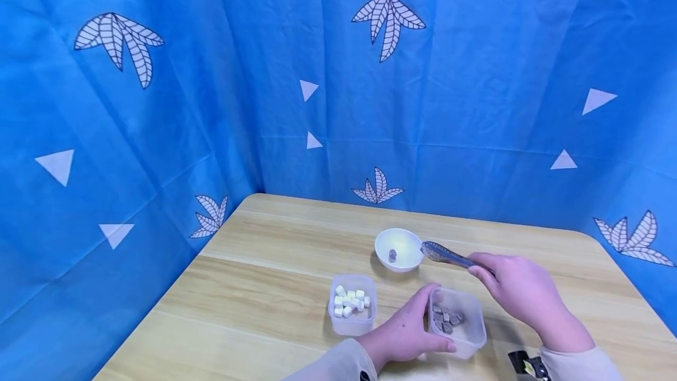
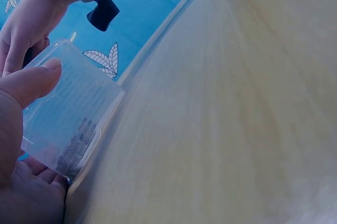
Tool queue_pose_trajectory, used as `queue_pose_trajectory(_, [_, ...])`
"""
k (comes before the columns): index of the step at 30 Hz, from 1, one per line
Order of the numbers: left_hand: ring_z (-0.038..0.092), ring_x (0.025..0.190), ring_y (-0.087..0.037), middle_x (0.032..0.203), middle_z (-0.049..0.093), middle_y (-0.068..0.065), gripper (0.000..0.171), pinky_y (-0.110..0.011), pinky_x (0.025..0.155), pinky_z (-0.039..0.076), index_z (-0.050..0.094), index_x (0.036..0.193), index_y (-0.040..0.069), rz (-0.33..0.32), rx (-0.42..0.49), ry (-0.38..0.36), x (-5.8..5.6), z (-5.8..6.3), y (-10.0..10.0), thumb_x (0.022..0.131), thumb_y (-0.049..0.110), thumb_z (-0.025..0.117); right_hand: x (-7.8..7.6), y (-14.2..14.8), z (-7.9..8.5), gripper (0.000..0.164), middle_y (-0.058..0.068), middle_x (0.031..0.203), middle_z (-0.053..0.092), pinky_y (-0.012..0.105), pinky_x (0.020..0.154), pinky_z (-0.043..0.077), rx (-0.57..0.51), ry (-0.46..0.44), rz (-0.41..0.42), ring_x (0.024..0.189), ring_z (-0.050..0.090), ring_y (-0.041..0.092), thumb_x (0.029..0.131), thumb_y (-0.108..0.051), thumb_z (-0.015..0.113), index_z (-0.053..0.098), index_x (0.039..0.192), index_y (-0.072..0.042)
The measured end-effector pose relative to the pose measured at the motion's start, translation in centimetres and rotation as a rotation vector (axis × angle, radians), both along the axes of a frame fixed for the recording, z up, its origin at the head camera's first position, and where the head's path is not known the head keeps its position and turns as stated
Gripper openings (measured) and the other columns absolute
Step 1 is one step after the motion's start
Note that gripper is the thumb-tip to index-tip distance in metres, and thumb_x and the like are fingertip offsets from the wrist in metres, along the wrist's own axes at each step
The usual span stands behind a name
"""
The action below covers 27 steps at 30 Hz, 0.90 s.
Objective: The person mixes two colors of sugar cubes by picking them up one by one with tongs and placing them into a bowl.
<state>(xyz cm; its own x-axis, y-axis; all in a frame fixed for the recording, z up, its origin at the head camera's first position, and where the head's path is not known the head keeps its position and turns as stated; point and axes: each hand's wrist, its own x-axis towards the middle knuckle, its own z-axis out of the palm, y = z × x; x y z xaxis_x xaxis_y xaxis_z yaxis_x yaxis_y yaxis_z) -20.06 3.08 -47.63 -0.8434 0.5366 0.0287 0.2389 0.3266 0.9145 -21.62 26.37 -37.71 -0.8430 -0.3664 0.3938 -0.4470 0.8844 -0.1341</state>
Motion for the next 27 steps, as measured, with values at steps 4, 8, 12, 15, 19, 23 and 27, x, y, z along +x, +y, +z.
queue_pose_trajectory(4, [0.044,0.129,-0.005,0.144,0.045,0.013,0.099,-0.035,0.112,0.034,0.029,0.156,0.026,-0.009,0.002,-0.014,0.0,-0.1,0.1,0.077,0.038,0.088,-0.2,0.2,-0.6,0.022,0.003,0.099,0.076,0.052,0.062,0.055,-0.004,0.016,-0.003,0.079,0.072,0.027,0.093,-0.029,0.073,0.077,0.111,-0.017])
queue_pose_trajectory(8, [0.044,0.129,-0.005,0.144,0.045,0.014,0.098,-0.036,0.111,0.036,0.029,0.156,0.028,-0.019,0.006,-0.038,0.0,-0.1,0.0,0.078,0.039,0.087,-0.3,0.0,-1.2,0.022,0.002,0.097,0.076,0.05,0.059,0.054,-0.001,0.017,0.003,0.077,0.072,0.026,0.093,-0.03,0.073,0.077,0.111,-0.018])
queue_pose_trajectory(12, [0.044,0.129,-0.005,0.144,0.045,0.014,0.099,-0.036,0.111,0.036,0.027,0.157,0.027,-0.026,0.015,-0.043,-0.1,-0.1,0.0,0.079,0.039,0.087,-0.5,0.0,-1.3,0.023,0.002,0.098,0.076,0.051,0.062,0.055,-0.009,-0.002,-0.004,0.079,0.072,0.027,0.094,-0.03,0.072,0.077,0.112,-0.018])
queue_pose_trajectory(15, [0.044,0.128,-0.005,0.143,0.045,0.014,0.099,-0.035,0.111,0.036,0.027,0.157,0.027,-0.03,0.022,-0.04,0.0,-0.2,0.0,0.079,0.038,0.087,-0.3,0.0,-1.2,0.024,0.003,0.1,0.076,0.052,0.066,0.056,-0.018,-0.019,-0.003,0.082,0.072,0.028,0.094,-0.03,0.072,0.077,0.113,-0.016])
queue_pose_trajectory(19, [0.045,0.127,-0.004,0.142,0.046,0.014,0.099,-0.035,0.111,0.036,0.028,0.157,0.027,-0.029,0.024,-0.046,0.1,-0.4,0.1,0.078,0.038,0.088,-0.1,0.4,-0.8,0.026,0.004,0.103,0.076,0.054,0.07,0.056,-0.025,-0.052,-0.013,0.086,0.072,0.03,0.096,-0.033,0.07,0.076,0.115,-0.016])
queue_pose_trajectory(23, [0.046,0.124,-0.003,0.139,0.047,0.015,0.098,-0.035,0.111,0.036,0.03,0.155,0.029,-0.017,0.022,-0.057,0.0,-0.2,0.2,0.077,0.035,0.089,0.1,0.9,0.0,0.031,0.0,0.098,0.075,0.046,0.062,0.053,-0.032,-0.093,-0.029,0.075,0.067,0.02,0.096,-0.04,0.069,0.075,0.116,-0.017])
queue_pose_trajectory(27, [0.048,0.121,-0.002,0.136,0.049,0.017,0.096,-0.034,0.111,0.036,0.032,0.153,0.029,-0.01,0.035,-0.047,-0.1,-0.1,0.2,0.076,0.033,0.09,0.5,1.5,1.2,0.029,-0.009,0.088,0.07,0.036,0.057,0.044,-0.047,-0.122,-0.021,0.066,0.052,0.009,0.094,-0.042,0.071,0.075,0.115,-0.021])
